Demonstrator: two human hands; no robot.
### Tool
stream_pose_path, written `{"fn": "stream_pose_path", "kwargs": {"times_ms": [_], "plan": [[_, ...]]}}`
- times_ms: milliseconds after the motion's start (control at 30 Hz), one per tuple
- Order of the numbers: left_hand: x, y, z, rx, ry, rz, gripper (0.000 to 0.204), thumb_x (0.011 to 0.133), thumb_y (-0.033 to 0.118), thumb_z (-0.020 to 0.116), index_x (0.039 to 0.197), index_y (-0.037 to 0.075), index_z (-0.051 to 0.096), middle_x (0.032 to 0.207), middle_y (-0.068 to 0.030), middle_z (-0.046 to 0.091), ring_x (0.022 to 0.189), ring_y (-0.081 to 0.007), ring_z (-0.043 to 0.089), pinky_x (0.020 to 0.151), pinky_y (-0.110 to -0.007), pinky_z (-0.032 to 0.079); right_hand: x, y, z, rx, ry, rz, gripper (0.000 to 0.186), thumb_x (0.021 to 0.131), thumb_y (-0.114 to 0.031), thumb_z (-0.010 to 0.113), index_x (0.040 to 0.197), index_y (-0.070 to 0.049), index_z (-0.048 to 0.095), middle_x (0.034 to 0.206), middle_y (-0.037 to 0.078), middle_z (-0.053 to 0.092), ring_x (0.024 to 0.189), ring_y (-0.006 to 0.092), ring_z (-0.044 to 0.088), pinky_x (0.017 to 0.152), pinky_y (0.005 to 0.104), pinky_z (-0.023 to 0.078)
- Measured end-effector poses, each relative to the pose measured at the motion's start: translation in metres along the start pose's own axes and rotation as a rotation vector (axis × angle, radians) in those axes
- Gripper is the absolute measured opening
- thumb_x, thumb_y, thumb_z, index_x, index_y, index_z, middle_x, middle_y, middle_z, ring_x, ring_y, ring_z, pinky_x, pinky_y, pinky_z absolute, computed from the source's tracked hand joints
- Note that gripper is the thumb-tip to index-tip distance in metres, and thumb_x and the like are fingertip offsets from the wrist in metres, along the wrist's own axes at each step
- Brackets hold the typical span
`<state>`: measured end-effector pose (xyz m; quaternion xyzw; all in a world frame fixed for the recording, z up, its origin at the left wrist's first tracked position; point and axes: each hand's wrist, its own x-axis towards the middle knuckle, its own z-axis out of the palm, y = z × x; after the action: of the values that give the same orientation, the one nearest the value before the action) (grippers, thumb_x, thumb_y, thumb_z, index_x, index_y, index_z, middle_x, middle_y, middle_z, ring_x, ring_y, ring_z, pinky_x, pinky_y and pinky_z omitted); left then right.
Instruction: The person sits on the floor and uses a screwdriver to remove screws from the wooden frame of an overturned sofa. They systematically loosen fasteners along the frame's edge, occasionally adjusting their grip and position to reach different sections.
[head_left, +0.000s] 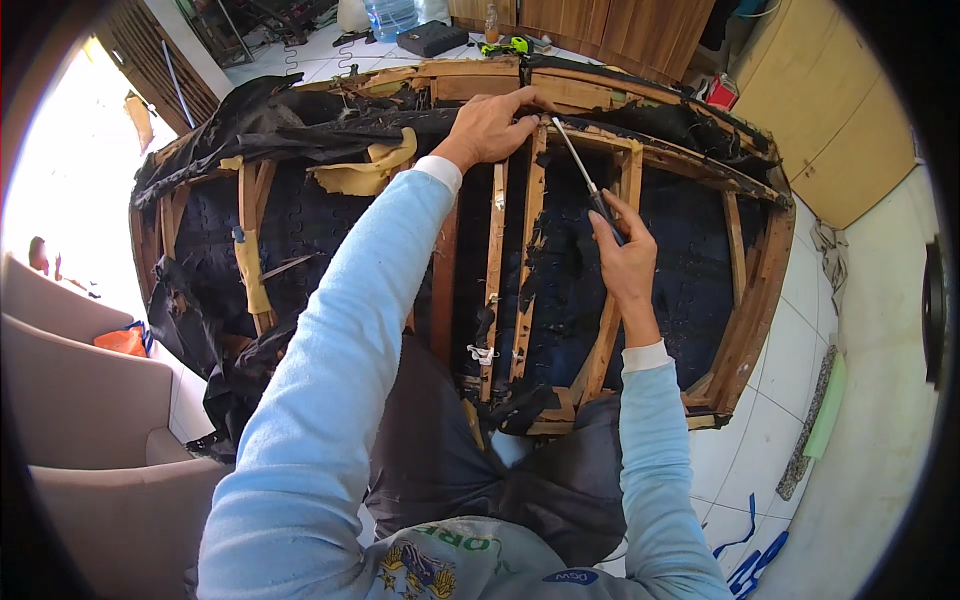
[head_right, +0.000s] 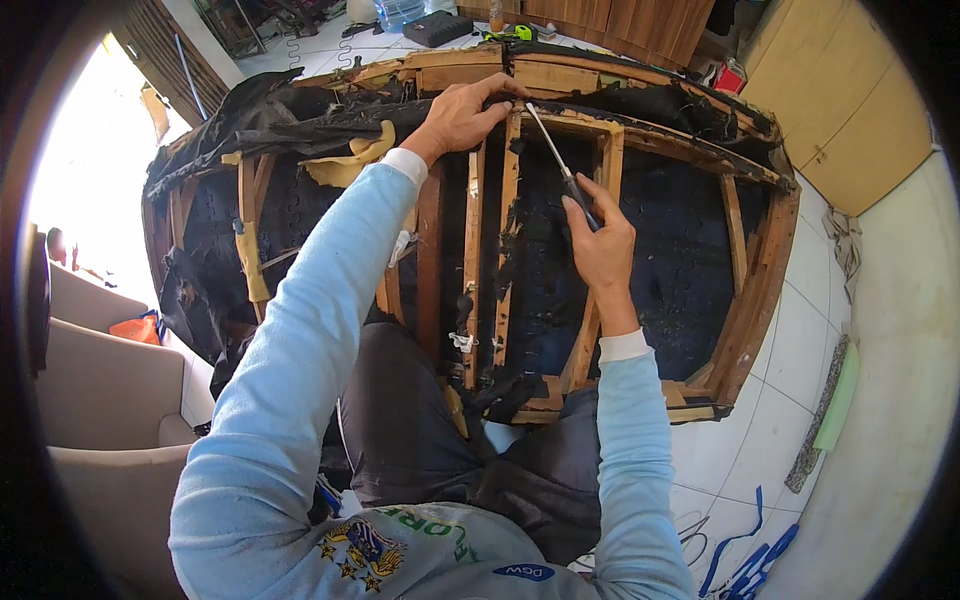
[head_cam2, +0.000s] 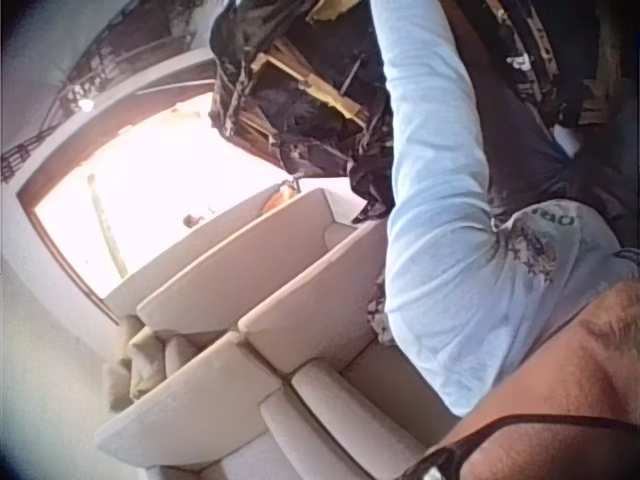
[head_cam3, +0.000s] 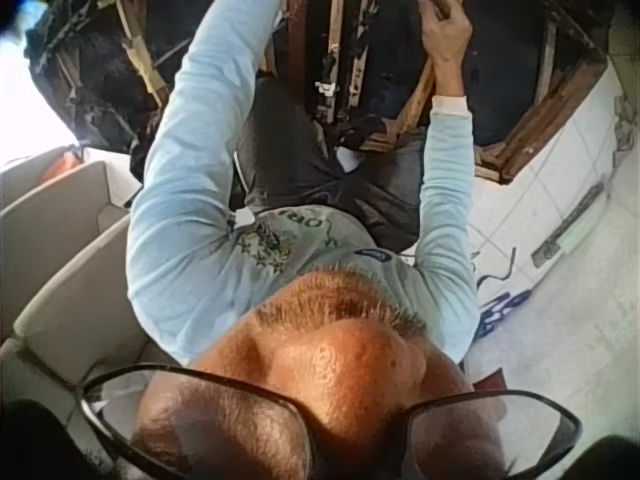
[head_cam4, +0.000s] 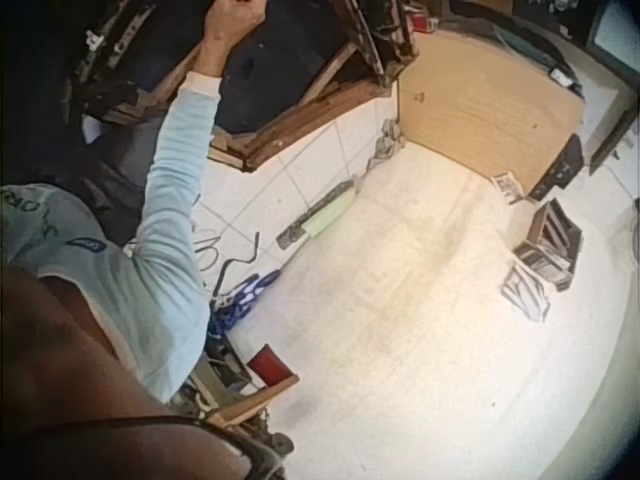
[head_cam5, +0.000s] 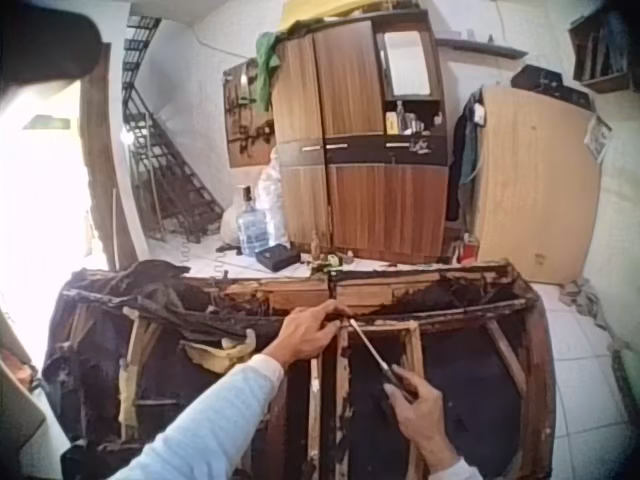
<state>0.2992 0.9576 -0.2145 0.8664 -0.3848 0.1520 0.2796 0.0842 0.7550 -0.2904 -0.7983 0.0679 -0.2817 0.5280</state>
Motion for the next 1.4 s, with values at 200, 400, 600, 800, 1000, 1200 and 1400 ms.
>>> {"fn": "stream_pose_path", "kwargs": {"times_ms": [200, 400, 600, 800, 1000, 1200, 1400], "plan": [[-0.001, -0.004, 0.002, -0.019, 0.038, 0.035, 0.033, 0.103, 0.035, 0.061, 0.134, 0.032, 0.072, 0.097, -0.0137, 0.080, 0.099, -0.0405, 0.075, 0.089, -0.051, 0.057, -0.001, -0.023, 0.004, -0.176, 0.042, -0.085, 0.037, 0.104, -0.024, 0.077, 0.135, -0.004, 0.076, 0.113, 0.022, 0.081, 0.095, 0.0341, 0.081, 0.083, 0.0416, 0.061], [0.001, -0.008, 0.004, 0.020, 0.013, 0.012, 0.037, 0.102, 0.033, 0.060, 0.138, 0.029, 0.069, 0.115, -0.0103, 0.082, 0.106, -0.0392, 0.075, 0.095, -0.051, 0.057, 0.002, -0.056, -0.004, -0.540, 0.016, -0.087, 0.030, 0.106, -0.034, 0.072, 0.122, -0.008, 0.076, 0.107, 0.024, 0.078, 0.094, 0.0465, 0.076, 0.075, 0.0518, 0.060], [-0.001, -0.008, 0.007, -0.030, 0.060, 0.049, 0.049, 0.100, 0.031, 0.057, 0.149, 0.026, 0.058, 0.136, -0.0023, 0.079, 0.115, -0.0370, 0.075, 0.103, -0.049, 0.056, 0.023, -0.055, -0.027, -0.709, 0.052, -0.344, 0.029, 0.105, -0.037, 0.071, 0.109, -0.009, 0.071, 0.093, 0.017, 0.077, 0.087, 0.0444, 0.075, 0.069, 0.0528, 0.059], [0.003, -0.009, 0.007, -0.051, 0.015, 0.004, 0.051, 0.098, 0.028, 0.055, 0.149, 0.024, 0.058, 0.137, -0.0026, 0.078, 0.116, -0.0375, 0.074, 0.104, -0.048, 0.056, 0.033, -0.035, -0.032, 0.161, -0.353, 0.421, 0.046, 0.111, -0.050, 0.063, 0.118, -0.005, 0.071, 0.079, 0.005, 0.065, 0.054, 0.0215, 0.061, 0.047, 0.0330, 0.045], [0.002, -0.017, 0.006, -0.056, 0.001, -0.020, 0.050, 0.098, 0.028, 0.055, 0.148, 0.023, 0.058, 0.137, -0.0037, 0.078, 0.117, -0.0386, 0.074, 0.103, -0.049, 0.056, 0.025, -0.020, 0.017, 1.201, -0.420, 0.729, 0.049, 0.117, -0.047, 0.052, 0.132, -0.002, 0.063, 0.076, 0.000, 0.057, 0.053, 0.0080, 0.050, 0.043, 0.0250, 0.036], [0.000, -0.010, 0.002, -0.098, 0.007, 0.001, 0.046, 0.097, 0.029, 0.058, 0.142, 0.024, 0.064, 0.134, -0.0049, 0.079, 0.113, -0.0386, 0.075, 0.099, -0.049, 0.057, 0.002, -0.037, 0.025, -0.143, 0.232, -0.227, 0.030, 0.107, -0.019, 0.070, 0.132, -0.002, 0.073, 0.090, 0.011, 0.068, 0.076, 0.0241, 0.069, 0.069, 0.0396, 0.057], [0.000, -0.006, 0.001, -0.088, 0.006, -0.003, 0.038, 0.095, 0.029, 0.059, 0.130, 0.024, 0.074, 0.127, -0.0082, 0.081, 0.112, -0.0370, 0.076, 0.098, -0.048, 0.058, -0.021, -0.025, 0.014, -0.281, 0.164, -0.218, 0.033, 0.099, -0.011, 0.078, 0.132, -0.007, 0.077, 0.104, 0.019, 0.070, 0.090, 0.0358, 0.072, 0.080, 0.0435, 0.056]]}}
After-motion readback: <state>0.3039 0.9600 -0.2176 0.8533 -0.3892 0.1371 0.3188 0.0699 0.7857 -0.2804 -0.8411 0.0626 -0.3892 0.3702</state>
